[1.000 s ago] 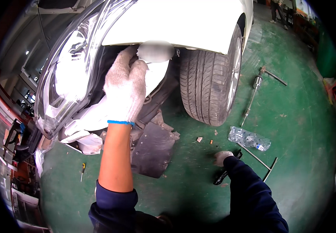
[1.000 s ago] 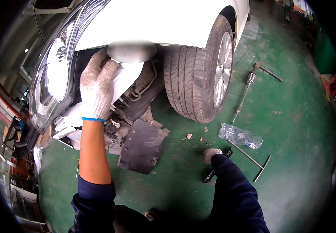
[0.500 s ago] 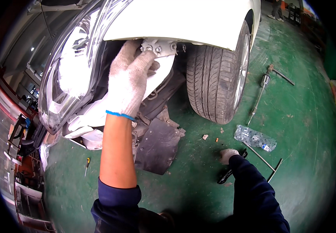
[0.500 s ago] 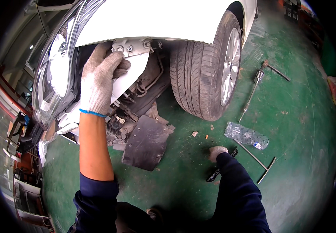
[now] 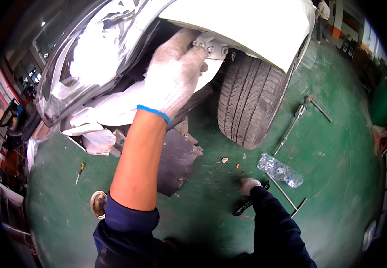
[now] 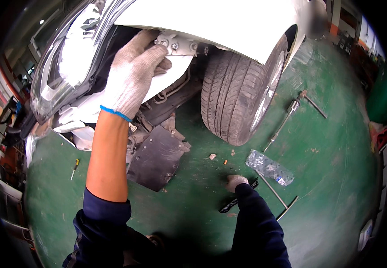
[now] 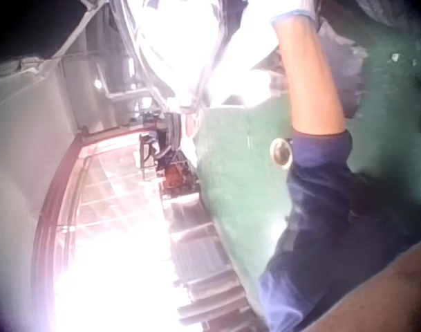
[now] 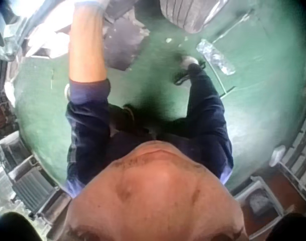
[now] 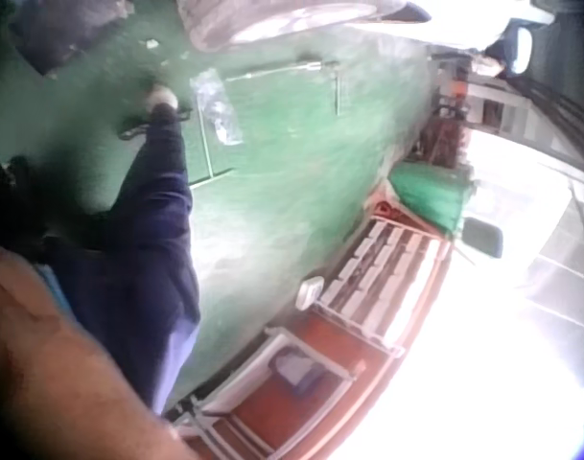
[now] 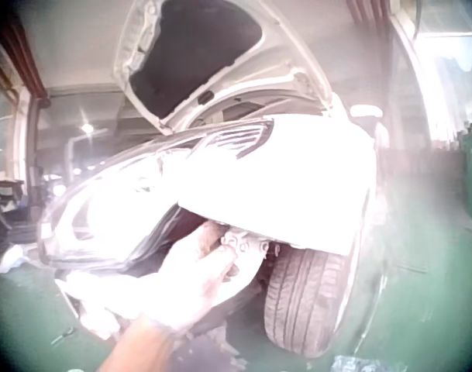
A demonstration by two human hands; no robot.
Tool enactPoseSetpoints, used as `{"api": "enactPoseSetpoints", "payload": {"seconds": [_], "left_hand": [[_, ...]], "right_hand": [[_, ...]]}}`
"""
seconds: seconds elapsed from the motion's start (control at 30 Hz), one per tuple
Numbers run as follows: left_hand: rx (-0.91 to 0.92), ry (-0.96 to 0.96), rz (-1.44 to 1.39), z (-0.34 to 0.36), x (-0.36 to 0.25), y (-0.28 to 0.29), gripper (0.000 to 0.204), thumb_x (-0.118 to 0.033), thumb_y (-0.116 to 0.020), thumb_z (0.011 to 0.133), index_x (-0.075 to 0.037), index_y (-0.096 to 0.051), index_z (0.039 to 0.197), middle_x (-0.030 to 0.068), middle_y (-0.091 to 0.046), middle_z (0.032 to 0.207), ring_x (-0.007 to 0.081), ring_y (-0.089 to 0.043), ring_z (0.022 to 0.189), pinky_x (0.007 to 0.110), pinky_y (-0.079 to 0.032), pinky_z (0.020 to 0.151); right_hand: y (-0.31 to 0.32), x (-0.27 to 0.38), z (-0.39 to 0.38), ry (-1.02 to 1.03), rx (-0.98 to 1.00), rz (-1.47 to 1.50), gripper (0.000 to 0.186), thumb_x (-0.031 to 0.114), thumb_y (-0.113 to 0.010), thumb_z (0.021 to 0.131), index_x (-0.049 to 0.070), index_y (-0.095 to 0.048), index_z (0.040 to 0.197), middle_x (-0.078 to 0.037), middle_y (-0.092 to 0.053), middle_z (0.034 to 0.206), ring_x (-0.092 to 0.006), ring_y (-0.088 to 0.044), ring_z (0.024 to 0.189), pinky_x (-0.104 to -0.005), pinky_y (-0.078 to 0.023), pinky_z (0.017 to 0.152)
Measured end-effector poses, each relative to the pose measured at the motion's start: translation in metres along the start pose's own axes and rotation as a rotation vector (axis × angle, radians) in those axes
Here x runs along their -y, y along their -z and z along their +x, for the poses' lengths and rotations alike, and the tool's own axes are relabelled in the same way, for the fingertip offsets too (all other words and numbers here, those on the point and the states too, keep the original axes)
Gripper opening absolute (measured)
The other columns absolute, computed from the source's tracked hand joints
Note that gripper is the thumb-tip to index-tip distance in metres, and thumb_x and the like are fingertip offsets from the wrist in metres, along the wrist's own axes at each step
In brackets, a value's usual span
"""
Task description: The person removes the front bumper cover from a white car, detaches the headlight assembly, and then reinstalls the bumper cover. They use a screwdriver and a socket wrench to loosen and tighten fasteners while working in a garage.
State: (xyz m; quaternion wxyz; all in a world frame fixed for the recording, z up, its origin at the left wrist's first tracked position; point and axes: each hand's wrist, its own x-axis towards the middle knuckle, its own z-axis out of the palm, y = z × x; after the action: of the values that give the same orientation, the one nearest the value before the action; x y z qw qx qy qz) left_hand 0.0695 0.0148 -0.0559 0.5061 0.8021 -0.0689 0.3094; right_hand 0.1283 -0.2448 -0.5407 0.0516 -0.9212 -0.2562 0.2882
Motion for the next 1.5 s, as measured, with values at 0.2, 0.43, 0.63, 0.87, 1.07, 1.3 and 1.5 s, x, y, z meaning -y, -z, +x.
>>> {"api": "enactPoseSetpoints", "payload": {"seconds": [0.2,0.43,0.63,0.87,1.07,1.3,1.5], "left_hand": [[-0.001,-0.050,0.045,0.002,0.006,0.002,0.050,-0.013,-0.055,0.094,0.002,-0.057,0.142,0.0115,-0.069,0.103,0.0161,-0.067,0.086,0.031,-0.056,0.083],[-0.005,-0.104,0.070,0.001,0.012,0.006,0.052,-0.008,-0.052,0.091,0.004,-0.057,0.141,0.0142,-0.070,0.106,0.0179,-0.069,0.090,0.032,-0.057,0.085],[-0.001,-0.072,0.041,0.001,0.010,0.005,0.051,-0.008,-0.053,0.091,0.004,-0.057,0.140,0.0147,-0.070,0.104,0.0183,-0.069,0.090,0.032,-0.056,0.086],[0.009,-0.048,0.049,-0.001,0.006,0.006,0.051,-0.007,-0.053,0.092,0.006,-0.056,0.141,0.0153,-0.070,0.104,0.0186,-0.069,0.091,0.031,-0.056,0.088],[-0.067,-0.095,-0.011,-0.002,0.009,0.002,0.047,-0.010,-0.054,0.084,0.004,-0.065,0.127,0.0214,-0.075,0.098,0.0253,-0.074,0.086,0.035,-0.056,0.083],[-0.045,-0.121,0.076,-0.002,0.013,0.004,0.049,-0.011,-0.055,0.088,0.006,-0.060,0.133,0.0205,-0.073,0.102,0.0242,-0.072,0.089,0.035,-0.056,0.086],[-0.106,-0.311,0.517,0.000,0.023,-0.001,0.040,-0.012,-0.059,0.086,0.004,-0.061,0.122,0.0242,-0.066,0.107,0.0356,-0.066,0.100,0.045,-0.054,0.091]], "right_hand": [[0.000,0.000,-0.004,-0.003,0.006,0.033,0.049,0.044,-0.065,0.084,0.009,-0.071,0.119,-0.016,-0.072,0.120,-0.0345,-0.067,0.115,-0.0457,-0.054,0.097],[0.002,0.002,-0.005,0.002,0.036,0.026,0.050,0.042,-0.064,0.084,0.012,-0.071,0.123,-0.013,-0.072,0.123,-0.0328,-0.067,0.118,-0.0446,-0.054,0.099],[0.003,0.002,-0.006,0.008,0.011,0.046,0.050,0.045,-0.066,0.083,0.012,-0.072,0.120,-0.015,-0.073,0.119,-0.0338,-0.068,0.114,-0.0450,-0.054,0.096],[0.003,0.002,-0.008,0.018,0.003,0.052,0.049,0.045,-0.067,0.083,0.011,-0.072,0.118,-0.015,-0.073,0.117,-0.0338,-0.068,0.113,-0.0453,-0.055,0.095],[0.000,0.001,-0.005,0.024,0.000,0.041,0.048,0.045,-0.066,0.083,0.011,-0.072,0.117,-0.016,-0.073,0.115,-0.0351,-0.069,0.110,-0.0463,-0.055,0.093],[0.002,0.001,-0.011,0.032,-0.036,0.064,0.048,0.046,-0.065,0.084,0.010,-0.072,0.115,-0.016,-0.073,0.114,-0.0353,-0.069,0.110,-0.0463,-0.055,0.093],[-0.014,-0.009,0.003,0.031,-0.034,0.013,0.047,0.046,-0.059,0.088,0.009,-0.074,0.113,-0.019,-0.074,0.114,-0.0362,-0.069,0.110,-0.0459,-0.055,0.095]]}}
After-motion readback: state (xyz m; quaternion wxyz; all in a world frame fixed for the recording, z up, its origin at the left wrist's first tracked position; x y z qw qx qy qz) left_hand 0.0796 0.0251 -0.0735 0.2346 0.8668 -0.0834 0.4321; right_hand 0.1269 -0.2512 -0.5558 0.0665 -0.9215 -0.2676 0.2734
